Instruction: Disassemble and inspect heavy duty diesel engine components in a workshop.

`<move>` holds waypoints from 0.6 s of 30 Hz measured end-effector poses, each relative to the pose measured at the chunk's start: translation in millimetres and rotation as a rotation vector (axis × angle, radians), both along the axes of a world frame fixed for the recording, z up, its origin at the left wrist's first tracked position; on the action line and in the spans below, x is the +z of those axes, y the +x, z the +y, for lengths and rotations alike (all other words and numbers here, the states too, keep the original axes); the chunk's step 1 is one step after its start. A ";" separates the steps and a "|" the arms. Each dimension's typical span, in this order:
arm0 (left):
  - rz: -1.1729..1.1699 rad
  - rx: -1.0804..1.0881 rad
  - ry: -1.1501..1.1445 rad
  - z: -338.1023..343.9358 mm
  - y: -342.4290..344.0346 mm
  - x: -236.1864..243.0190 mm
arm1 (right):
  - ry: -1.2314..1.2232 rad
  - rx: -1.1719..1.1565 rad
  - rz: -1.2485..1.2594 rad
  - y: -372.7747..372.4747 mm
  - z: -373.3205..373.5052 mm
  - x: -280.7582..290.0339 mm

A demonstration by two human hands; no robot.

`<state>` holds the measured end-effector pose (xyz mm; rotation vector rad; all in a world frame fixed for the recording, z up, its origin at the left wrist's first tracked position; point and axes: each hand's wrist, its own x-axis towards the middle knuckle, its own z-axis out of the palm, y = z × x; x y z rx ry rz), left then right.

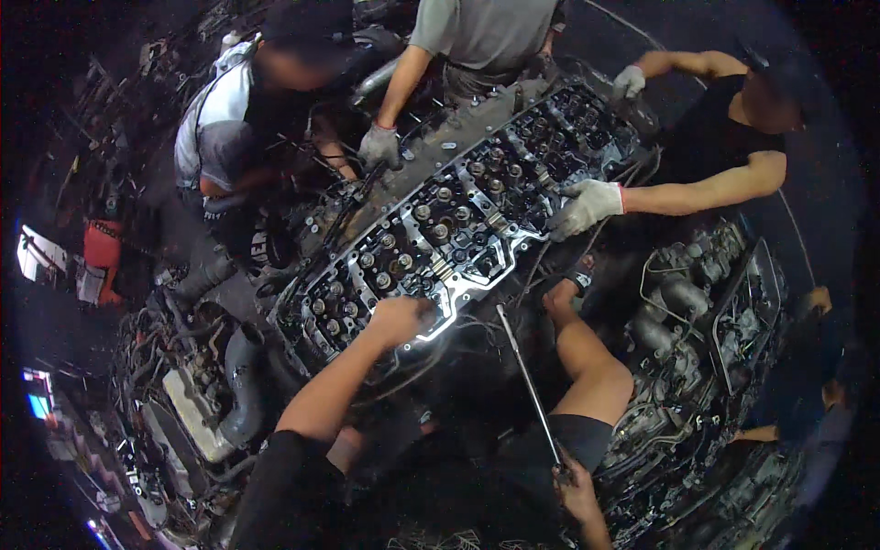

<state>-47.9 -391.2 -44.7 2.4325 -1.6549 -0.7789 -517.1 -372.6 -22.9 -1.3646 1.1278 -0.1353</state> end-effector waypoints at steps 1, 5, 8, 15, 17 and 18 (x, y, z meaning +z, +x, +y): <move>-0.031 -0.015 0.025 -4.9 -2.9 2.7 | -0.053 0.027 0.010 -5.4 1.2 -5.3; -0.020 -0.025 -0.052 4.6 11.2 -7.3 | 0.037 0.041 0.088 15.3 -6.5 11.8; 0.035 0.012 -0.176 10.2 9.0 -2.8 | 0.133 -0.075 -0.028 12.1 -7.2 5.8; -0.031 -0.052 -0.044 6.5 15.6 42.0 | 0.163 0.052 0.097 16.2 -17.7 13.4; 0.018 -0.106 -0.161 21.7 1.7 42.0 | 0.074 0.074 0.093 12.6 -14.8 8.8; -0.048 -0.108 -0.061 41.6 -6.4 77.3 | 0.138 0.077 0.008 15.8 -12.6 -4.9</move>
